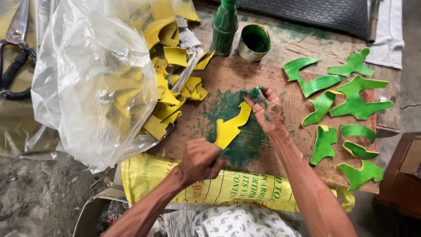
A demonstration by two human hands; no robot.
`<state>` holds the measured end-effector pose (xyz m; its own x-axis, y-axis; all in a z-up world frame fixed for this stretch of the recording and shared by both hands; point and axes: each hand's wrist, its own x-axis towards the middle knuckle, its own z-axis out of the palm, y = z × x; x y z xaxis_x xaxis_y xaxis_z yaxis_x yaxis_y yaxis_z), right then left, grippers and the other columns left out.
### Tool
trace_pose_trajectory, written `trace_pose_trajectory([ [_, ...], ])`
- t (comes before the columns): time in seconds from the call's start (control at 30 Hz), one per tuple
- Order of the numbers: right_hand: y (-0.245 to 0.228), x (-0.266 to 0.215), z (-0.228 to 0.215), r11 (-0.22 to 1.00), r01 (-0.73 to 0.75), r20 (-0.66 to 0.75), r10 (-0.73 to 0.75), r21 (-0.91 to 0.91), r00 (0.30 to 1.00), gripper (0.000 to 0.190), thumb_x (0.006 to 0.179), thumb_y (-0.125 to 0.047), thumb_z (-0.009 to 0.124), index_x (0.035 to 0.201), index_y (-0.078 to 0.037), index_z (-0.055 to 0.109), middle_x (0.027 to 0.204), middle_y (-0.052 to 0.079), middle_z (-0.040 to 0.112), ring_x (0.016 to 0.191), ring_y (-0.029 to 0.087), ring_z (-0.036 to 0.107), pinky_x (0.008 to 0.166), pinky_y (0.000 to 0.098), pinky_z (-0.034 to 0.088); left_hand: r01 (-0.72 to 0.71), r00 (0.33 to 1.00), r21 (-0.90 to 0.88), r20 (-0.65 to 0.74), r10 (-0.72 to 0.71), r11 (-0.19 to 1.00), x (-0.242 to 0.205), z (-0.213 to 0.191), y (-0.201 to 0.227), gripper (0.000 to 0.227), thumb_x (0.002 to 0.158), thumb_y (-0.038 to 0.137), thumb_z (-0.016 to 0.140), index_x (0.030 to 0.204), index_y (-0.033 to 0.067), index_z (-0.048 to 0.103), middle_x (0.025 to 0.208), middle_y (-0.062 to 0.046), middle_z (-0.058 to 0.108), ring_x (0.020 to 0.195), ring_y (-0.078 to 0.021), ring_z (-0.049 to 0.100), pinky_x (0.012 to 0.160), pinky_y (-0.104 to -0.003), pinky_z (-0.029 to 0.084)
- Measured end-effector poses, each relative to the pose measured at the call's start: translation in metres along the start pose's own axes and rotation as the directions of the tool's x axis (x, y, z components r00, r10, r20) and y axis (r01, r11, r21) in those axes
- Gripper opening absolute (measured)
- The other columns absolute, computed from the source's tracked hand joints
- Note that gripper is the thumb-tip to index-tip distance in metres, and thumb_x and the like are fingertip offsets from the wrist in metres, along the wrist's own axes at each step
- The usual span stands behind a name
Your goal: The person paints yellow foam pieces green using a small brush. They dip the brush into a green paint can, apply paint to each piece, and place finished pieces on the table. The person handles the pieces one at a time, turning them to cover all surfaces.
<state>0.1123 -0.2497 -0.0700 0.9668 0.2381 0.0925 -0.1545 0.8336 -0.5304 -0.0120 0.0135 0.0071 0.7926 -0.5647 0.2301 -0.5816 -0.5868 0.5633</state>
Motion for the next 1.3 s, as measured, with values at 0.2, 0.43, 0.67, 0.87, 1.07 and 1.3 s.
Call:
trace_pose_trajectory([
  [0.2,0.005,0.003,0.004,0.995,-0.034,-0.208,0.013,-0.099,0.978,0.018,0.101,-0.004,0.067,0.115,-0.002,0.056,0.108,0.012,0.068,0.107,0.027,0.07,0.108,0.0482,0.051,-0.028,0.876,-0.171,-0.479,-0.058,0.985,0.055,-0.036,0.047,0.036,0.088,-0.004,0.068,0.123,-0.0038,0.06,0.104,-0.018,0.063,0.091,-0.0309,0.065,0.078,-0.04,0.056],
  [0.43,0.001,0.001,0.001,0.989,-0.105,-0.378,0.058,-0.106,0.924,0.019,0.099,-0.003,0.066,0.117,-0.003,0.06,0.103,0.011,0.07,0.087,0.019,0.07,0.074,0.031,0.061,0.167,0.908,-0.47,-0.27,-0.321,0.867,0.151,-0.014,0.034,0.027,0.097,-0.001,0.058,0.124,-0.002,0.057,0.101,-0.018,0.063,0.082,-0.0263,0.069,0.067,-0.037,0.06],
  [0.67,0.011,-0.002,0.006,0.993,0.021,-0.282,-0.052,-0.113,0.958,0.018,0.1,-0.001,0.068,0.115,-0.001,0.057,0.11,0.011,0.069,0.106,0.025,0.069,0.103,0.0423,0.054,0.552,0.826,-0.332,0.345,-0.446,0.765,0.107,-0.037,0.015,0.027,0.101,0.014,0.056,0.126,0.0045,0.061,0.086,-0.019,0.072,0.068,-0.0254,0.066,0.056,-0.036,0.053],
  [0.87,0.008,-0.001,0.01,0.995,0.067,-0.155,-0.078,-0.073,0.985,0.03,0.092,-0.008,0.075,0.116,-0.001,0.057,0.113,0.013,0.069,0.113,0.029,0.068,0.114,0.0529,0.046,0.32,0.943,-0.243,-0.013,-0.333,0.916,0.052,-0.008,0.007,0.035,0.089,0.01,0.065,0.121,-0.0033,0.064,0.115,-0.019,0.067,0.092,-0.0222,0.065,0.08,-0.036,0.06],
  [1.07,0.007,0.0,0.006,0.996,0.026,-0.215,-0.044,-0.085,0.976,0.027,0.095,-0.008,0.074,0.115,0.0,0.058,0.111,0.013,0.07,0.11,0.027,0.068,0.114,0.0528,0.049,0.096,0.995,0.167,-0.025,-0.093,0.981,0.074,0.019,0.021,0.061,0.086,0.019,0.07,0.137,-0.0092,0.055,0.151,-0.024,0.049,0.11,-0.0353,0.057,0.101,-0.055,0.038],
  [1.3,0.011,-0.004,0.002,0.998,0.008,-0.234,-0.025,-0.07,0.972,0.022,0.098,-0.003,0.071,0.115,-0.002,0.058,0.111,0.011,0.069,0.109,0.025,0.068,0.116,0.053,0.047,-0.026,0.99,0.129,0.143,0.008,0.991,0.046,0.017,0.028,0.084,0.086,0.041,0.065,0.146,-0.0125,0.041,0.156,-0.03,0.038,0.152,-0.0429,0.028,0.126,-0.051,0.015],
])
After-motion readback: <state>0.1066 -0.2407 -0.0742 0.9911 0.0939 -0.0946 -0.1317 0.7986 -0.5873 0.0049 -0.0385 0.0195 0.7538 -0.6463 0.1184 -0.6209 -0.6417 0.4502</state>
